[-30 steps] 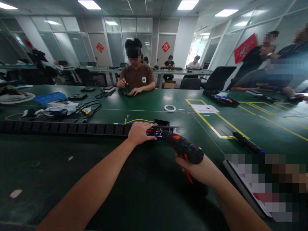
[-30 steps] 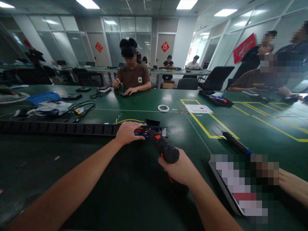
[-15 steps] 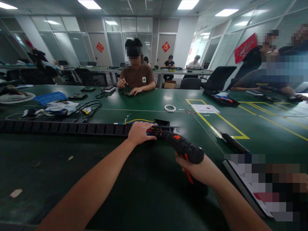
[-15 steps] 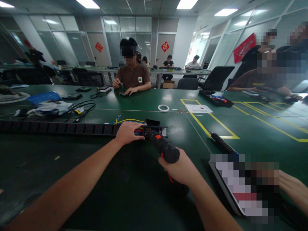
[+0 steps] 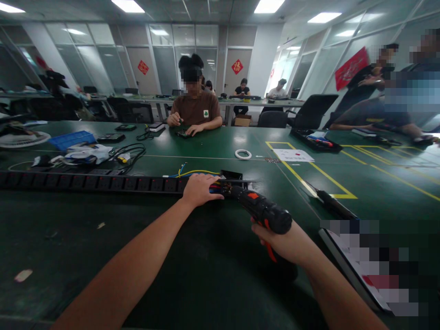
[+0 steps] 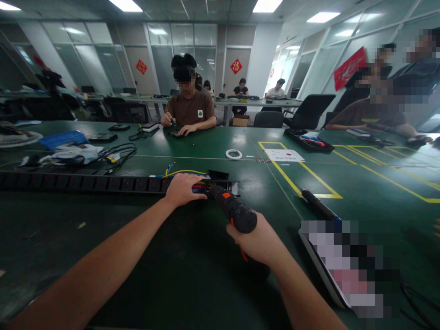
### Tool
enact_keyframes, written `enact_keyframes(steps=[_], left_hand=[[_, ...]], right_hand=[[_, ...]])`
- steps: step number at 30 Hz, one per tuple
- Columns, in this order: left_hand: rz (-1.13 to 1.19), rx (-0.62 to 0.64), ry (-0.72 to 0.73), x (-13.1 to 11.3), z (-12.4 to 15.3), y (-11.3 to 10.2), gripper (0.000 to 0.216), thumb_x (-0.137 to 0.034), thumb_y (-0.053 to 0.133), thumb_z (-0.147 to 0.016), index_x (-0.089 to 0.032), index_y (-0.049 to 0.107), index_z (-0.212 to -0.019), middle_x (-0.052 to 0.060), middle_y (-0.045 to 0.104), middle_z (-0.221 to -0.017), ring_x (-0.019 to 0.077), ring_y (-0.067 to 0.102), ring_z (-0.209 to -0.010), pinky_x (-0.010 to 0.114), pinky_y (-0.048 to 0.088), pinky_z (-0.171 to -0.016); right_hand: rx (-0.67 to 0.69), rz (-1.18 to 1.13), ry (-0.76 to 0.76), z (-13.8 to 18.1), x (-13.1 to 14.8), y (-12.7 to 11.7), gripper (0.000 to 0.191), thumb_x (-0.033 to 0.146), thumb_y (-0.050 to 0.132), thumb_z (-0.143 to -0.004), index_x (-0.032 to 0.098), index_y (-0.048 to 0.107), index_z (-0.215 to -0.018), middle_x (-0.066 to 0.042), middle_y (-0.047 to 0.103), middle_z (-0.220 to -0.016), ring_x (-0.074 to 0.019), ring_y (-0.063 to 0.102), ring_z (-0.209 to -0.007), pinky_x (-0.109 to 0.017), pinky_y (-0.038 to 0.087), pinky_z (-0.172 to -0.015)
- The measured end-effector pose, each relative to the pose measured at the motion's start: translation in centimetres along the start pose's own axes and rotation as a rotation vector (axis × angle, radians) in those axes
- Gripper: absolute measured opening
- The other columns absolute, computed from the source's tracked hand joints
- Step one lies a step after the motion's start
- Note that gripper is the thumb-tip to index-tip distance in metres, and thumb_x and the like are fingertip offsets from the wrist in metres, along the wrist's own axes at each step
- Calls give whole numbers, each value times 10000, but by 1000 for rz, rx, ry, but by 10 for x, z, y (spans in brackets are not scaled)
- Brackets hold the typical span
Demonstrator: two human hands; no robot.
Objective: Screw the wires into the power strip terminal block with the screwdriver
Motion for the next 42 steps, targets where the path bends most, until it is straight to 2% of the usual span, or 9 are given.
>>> enact_keyframes(steps=[7, 13, 19, 29, 35, 42], left_hand=[[-3, 5, -4, 1, 0, 2, 845, -855, 723, -867, -250, 725, -1457, 109, 755, -1446, 357, 686, -1297, 482, 446, -1080], [13, 14, -6, 1, -1, 1, 867, -862, 716, -866, -243, 715, -1472, 108, 748, -1458, 360, 680, -1306, 497, 447, -1090], [10, 21, -4, 0, -1, 1, 836, -850, 723, -871, -268, 716, -1470, 107, 749, -1456, 362, 683, -1291, 488, 444, -1084], [8, 17, -10, 0, -1, 0, 855, -861, 719, -863, -250, 719, -1461, 111, 753, -1447, 360, 681, -1298, 482, 441, -1085], [6, 15, -8, -1, -1, -2, 846, -852, 727, -865, -251, 723, -1461, 107, 760, -1434, 358, 687, -1276, 478, 448, -1084], [15, 16, -7, 0, 0, -1, 831, -844, 727, -871, -263, 722, -1466, 109, 753, -1443, 366, 680, -1295, 490, 447, -1091]], right_hand=[[1, -12, 14, 1, 3, -1, 156, 249, 712, -835, 198, 701, -981, 4, 721, -686, -209, 725, -656, -308, 554, -637], [-7, -18, 1, 2, 7, -2, 116, 240, 727, -814, 202, 705, -922, -3, 723, -682, -206, 713, -644, -305, 542, -619], [1, -57, 40, 2, 2, -2, 176, 240, 749, -807, 205, 707, -973, 4, 725, -675, -206, 722, -641, -298, 550, -621], [15, -42, 5, -1, -2, 2, 167, 284, 733, -826, 205, 712, -972, 5, 722, -690, -208, 716, -663, -312, 555, -650], [-8, -49, 44, 1, 0, -1, 180, 241, 746, -799, 200, 716, -971, 12, 713, -648, -204, 713, -628, -301, 547, -625], [-1, -48, -3, 0, 3, -1, 142, 253, 745, -804, 207, 708, -933, 4, 725, -671, -204, 720, -634, -297, 548, -617]])
Point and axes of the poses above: each hand's wrist, its own z-axis away from the middle knuckle, its own y-axis out of the palm, x = y × z, the point moved 10 cm from there along -z, towards the middle knuckle
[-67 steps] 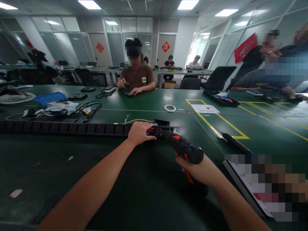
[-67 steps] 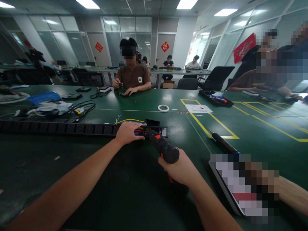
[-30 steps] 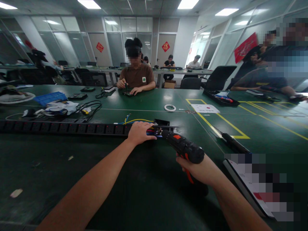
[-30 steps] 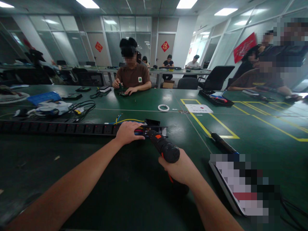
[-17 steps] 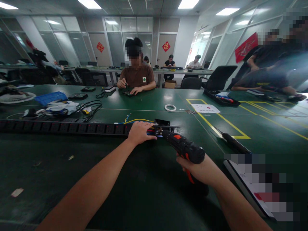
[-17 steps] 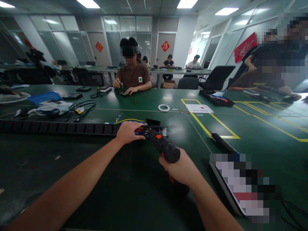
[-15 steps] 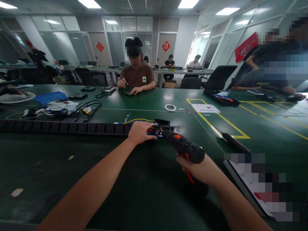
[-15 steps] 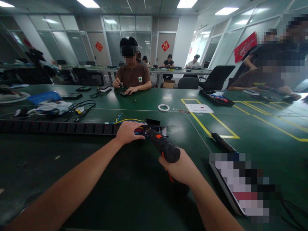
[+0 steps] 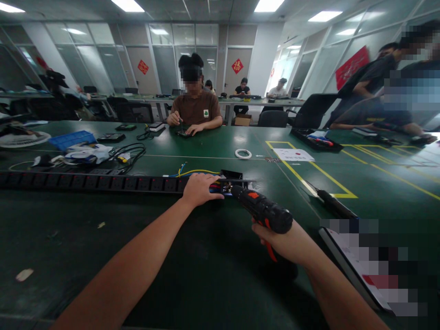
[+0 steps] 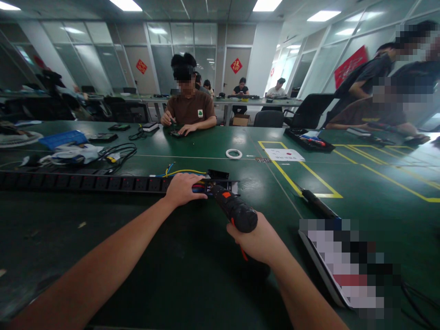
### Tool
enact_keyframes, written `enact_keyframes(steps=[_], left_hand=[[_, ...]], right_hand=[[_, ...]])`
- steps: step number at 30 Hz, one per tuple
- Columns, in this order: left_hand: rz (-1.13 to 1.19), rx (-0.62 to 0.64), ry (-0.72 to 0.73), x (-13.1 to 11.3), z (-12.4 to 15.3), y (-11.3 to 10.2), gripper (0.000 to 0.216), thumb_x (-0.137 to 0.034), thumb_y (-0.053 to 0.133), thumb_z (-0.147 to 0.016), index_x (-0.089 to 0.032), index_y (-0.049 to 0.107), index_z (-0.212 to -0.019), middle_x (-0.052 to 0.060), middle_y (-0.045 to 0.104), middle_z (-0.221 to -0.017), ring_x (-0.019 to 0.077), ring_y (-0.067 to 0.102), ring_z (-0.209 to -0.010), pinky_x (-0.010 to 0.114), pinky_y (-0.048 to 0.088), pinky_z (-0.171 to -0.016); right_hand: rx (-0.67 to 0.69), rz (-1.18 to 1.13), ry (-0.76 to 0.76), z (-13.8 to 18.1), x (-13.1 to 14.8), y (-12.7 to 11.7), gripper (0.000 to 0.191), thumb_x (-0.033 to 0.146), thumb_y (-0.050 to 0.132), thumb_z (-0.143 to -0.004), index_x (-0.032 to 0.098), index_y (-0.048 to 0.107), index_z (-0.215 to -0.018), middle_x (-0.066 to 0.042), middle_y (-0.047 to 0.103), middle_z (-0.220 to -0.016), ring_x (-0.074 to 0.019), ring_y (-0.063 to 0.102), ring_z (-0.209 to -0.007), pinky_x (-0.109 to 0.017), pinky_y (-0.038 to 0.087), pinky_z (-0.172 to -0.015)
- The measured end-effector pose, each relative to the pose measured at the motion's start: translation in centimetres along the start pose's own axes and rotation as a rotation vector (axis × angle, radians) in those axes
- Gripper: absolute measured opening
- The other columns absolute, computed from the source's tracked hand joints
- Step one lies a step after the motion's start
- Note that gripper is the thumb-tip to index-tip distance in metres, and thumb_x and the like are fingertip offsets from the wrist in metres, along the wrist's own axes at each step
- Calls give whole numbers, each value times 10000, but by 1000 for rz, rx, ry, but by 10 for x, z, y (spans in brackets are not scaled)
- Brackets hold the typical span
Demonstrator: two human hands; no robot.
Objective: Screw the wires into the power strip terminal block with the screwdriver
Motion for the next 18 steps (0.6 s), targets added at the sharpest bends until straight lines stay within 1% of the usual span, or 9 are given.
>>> enact_keyframes(steps=[8, 12, 18], left_hand=[[-17, -1, 1, -1, 0, -1, 850, -859, 702, -878, -255, 713, -1475, 111, 763, -1423, 366, 686, -1279, 493, 448, -1078], [-15, -1, -4, 0, 0, 0, 862, -859, 712, -869, -247, 714, -1475, 112, 762, -1426, 363, 687, -1272, 490, 445, -1082], [-17, 2, -10, 1, 0, 1, 857, -867, 713, -861, -268, 714, -1475, 112, 752, -1443, 364, 678, -1289, 490, 437, -1089]], right_hand=[[-6, -11, 31, 1, -2, 1, 183, 253, 748, -789, 208, 703, -961, 9, 729, -669, -210, 725, -634, -306, 556, -622], [-3, 4, 8, 1, 2, 0, 156, 254, 742, -796, 212, 700, -940, 6, 728, -680, -209, 722, -647, -310, 557, -637], [20, 3, 18, 0, -1, 2, 128, 264, 739, -816, 222, 688, -925, 13, 722, -670, -203, 728, -643, -298, 559, -629]])
Point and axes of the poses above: each hand's wrist, its own z-axis away from the middle knuckle, its own y-axis out of the palm, x = y × z, the point moved 10 cm from there along -z, towards the middle knuckle
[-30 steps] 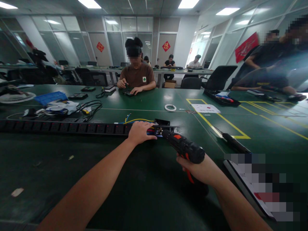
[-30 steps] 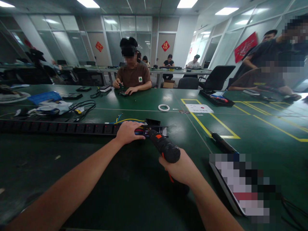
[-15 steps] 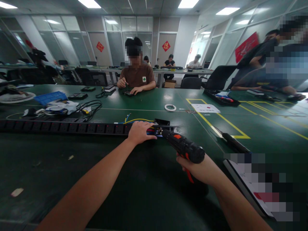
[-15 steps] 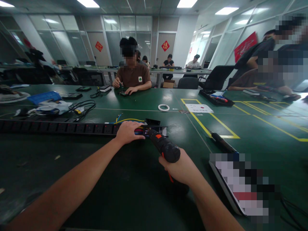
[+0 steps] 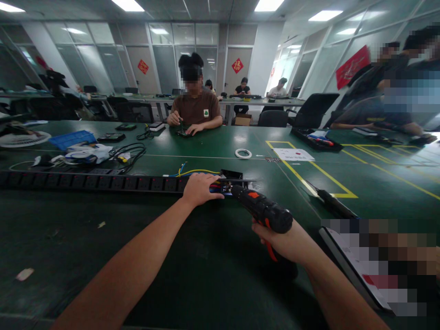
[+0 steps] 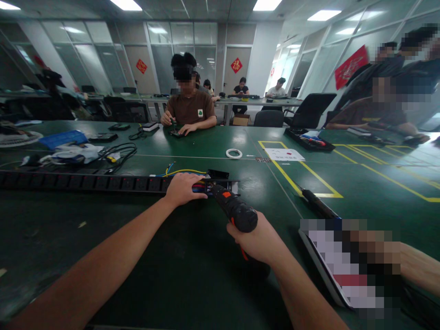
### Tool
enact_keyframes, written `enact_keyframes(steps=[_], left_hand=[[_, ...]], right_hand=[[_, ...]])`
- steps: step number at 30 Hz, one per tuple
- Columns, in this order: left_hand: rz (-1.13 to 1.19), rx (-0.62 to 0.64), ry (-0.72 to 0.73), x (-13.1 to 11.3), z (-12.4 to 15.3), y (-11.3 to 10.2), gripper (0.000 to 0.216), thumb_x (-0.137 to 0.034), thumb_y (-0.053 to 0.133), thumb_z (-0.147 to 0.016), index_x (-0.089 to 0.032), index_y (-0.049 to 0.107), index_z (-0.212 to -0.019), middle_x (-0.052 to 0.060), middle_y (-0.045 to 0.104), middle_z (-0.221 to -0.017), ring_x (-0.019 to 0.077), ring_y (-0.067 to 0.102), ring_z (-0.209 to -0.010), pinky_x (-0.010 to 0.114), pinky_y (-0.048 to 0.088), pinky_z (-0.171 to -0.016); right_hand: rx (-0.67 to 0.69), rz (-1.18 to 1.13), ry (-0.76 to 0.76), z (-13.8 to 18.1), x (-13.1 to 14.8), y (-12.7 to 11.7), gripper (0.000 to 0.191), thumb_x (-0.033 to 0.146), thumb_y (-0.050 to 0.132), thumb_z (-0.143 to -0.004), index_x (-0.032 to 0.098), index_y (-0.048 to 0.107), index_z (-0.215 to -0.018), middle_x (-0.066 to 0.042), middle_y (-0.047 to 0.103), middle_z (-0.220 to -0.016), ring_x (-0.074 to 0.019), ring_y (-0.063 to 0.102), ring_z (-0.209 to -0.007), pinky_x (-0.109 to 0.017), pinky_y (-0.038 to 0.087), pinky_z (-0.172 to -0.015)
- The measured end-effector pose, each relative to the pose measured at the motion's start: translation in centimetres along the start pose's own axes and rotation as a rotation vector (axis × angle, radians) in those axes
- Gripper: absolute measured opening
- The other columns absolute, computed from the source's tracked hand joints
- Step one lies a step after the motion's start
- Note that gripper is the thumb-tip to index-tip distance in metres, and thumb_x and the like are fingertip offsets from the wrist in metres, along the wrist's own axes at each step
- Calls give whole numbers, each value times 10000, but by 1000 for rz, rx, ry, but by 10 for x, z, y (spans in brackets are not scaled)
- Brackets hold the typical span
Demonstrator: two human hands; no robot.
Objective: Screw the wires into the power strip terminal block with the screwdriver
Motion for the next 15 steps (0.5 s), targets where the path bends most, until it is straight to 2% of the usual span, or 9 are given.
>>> enact_keyframes(steps=[15], left_hand=[[7, -5, 9, 0, 0, 1, 862, -864, 705, -870, -259, 710, -1483, 114, 758, -1425, 372, 681, -1285, 501, 445, -1079]], right_hand=[[2, 10, -19, -1, -1, 1, 154, 295, 720, -826, 217, 678, -952, -3, 728, -713, -217, 726, -680, -322, 564, -660]])
Point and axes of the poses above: each hand's wrist, its own z-axis away from the middle knuckle, its own y-axis out of the palm, x = y × z, the point moved 10 cm from there along -z, towards the middle knuckle
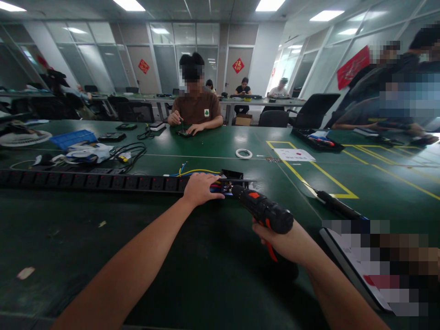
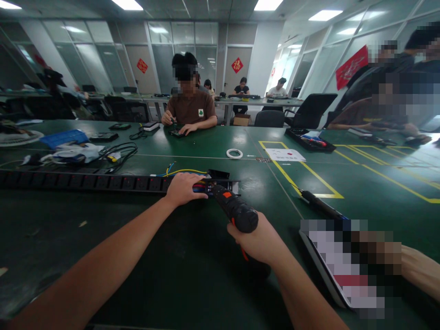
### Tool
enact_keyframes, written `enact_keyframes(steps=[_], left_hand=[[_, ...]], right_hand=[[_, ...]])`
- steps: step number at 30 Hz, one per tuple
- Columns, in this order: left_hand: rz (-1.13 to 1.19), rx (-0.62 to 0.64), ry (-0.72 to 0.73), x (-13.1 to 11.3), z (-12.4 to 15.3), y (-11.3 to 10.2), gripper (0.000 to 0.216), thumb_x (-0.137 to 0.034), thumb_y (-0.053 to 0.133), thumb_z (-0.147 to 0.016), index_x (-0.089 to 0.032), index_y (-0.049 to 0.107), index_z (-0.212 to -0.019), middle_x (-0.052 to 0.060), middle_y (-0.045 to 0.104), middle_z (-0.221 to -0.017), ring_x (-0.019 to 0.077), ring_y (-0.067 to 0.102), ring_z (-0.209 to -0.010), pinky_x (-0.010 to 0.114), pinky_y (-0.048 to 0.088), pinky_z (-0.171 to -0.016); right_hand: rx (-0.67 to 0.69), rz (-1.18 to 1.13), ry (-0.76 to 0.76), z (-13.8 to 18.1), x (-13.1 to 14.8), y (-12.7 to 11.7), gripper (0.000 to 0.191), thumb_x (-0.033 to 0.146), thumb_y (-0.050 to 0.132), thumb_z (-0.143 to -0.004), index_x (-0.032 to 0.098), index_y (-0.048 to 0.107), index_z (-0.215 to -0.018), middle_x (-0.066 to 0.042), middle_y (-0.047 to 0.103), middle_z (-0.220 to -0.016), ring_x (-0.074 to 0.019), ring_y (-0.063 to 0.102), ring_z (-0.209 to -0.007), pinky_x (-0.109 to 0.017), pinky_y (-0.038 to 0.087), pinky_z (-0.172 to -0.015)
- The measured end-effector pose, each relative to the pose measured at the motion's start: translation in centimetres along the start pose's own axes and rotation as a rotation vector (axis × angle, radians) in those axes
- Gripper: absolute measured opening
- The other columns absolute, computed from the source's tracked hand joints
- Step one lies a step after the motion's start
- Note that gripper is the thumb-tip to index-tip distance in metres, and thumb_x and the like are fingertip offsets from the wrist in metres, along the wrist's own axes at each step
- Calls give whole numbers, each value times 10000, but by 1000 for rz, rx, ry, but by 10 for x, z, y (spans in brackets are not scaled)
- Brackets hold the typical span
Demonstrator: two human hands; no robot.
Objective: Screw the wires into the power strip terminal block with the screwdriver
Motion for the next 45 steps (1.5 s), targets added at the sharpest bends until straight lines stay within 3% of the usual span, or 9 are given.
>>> enact_keyframes(steps=[7, 12, 18, 45], left_hand=[[1, -9, 5, -1, 0, -2, 852, -853, 715, -872, -250, 720, -1473, 113, 761, -1428, 369, 685, -1283, 491, 452, -1079], [-10, 2, -2, -1, 0, -1, 850, -841, 734, -867, -255, 715, -1482, 111, 755, -1438, 363, 687, -1280, 484, 452, -1077], [-8, -6, 3, -1, 0, -1, 842, -844, 725, -874, -248, 720, -1470, 109, 761, -1430, 360, 685, -1284, 481, 444, -1079], [-1, -8, 5, -2, 0, -4, 831, -829, 739, -874, -240, 724, -1459, 111, 763, -1426, 359, 685, -1287, 483, 450, -1075]], right_hand=[[-19, -2, 36, 1, -1, -2, 188, 274, 731, -804, 205, 691, -975, -2, 732, -691, -219, 728, -662, -314, 552, -634], [-31, 33, 18, 1, 1, -2, 107, 279, 721, -807, 219, 649, -858, 0, 712, -648, -202, 701, -627, -298, 522, -603], [-26, -5, -10, 1, 2, -1, 190, 295, 714, -801, 208, 681, -967, 8, 708, -685, -208, 698, -645, -316, 538, -624], [-26, 1, -11, 0, 2, -2, 191, 292, 718, -791, 201, 706, -958, -2, 722, -667, -211, 707, -629, -311, 545, -607]])
Point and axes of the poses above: each hand's wrist, its own z-axis away from the middle knuckle, its own y-axis out of the palm, x = y × z, the point moved 10 cm from there along -z, towards the middle knuckle
